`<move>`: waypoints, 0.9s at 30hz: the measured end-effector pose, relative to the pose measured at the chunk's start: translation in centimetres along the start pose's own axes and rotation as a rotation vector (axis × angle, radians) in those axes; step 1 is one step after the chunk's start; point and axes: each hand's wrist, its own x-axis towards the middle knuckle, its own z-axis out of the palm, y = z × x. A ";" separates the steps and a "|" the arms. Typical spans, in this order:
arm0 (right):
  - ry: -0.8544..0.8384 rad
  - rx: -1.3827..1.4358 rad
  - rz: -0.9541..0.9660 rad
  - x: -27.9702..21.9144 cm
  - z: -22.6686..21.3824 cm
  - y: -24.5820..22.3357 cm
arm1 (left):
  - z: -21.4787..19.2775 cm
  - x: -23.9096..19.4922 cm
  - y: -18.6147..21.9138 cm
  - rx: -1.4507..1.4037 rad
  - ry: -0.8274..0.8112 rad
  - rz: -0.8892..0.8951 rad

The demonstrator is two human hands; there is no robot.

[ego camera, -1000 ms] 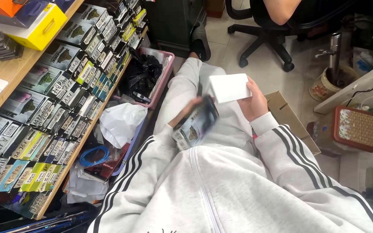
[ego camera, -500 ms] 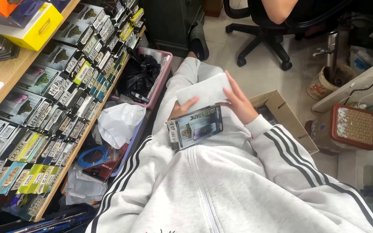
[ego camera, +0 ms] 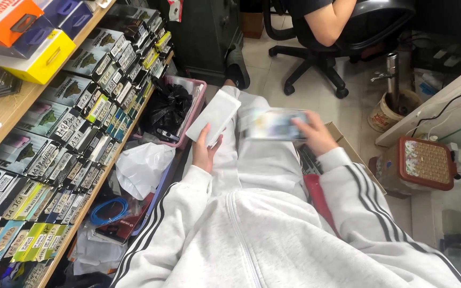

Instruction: The person sits on a chair and handles small white packets and product boxes, placing them into a cardboard box on the floor. They repeatedly pick up items, inspect them, and stack them before moving them to the box.

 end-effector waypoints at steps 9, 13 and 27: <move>0.522 0.368 0.381 -3.2 -13.2 15.2 | 1.3 -1.4 0.9 -0.035 0.058 -0.042; 0.530 0.150 0.674 -7.2 -13.8 21.5 | 2.4 -2.7 2.0 0.008 0.065 -0.063; 0.209 -0.891 0.611 0.9 -14.9 30.3 | 3.1 -3.7 3.0 0.026 0.063 -0.061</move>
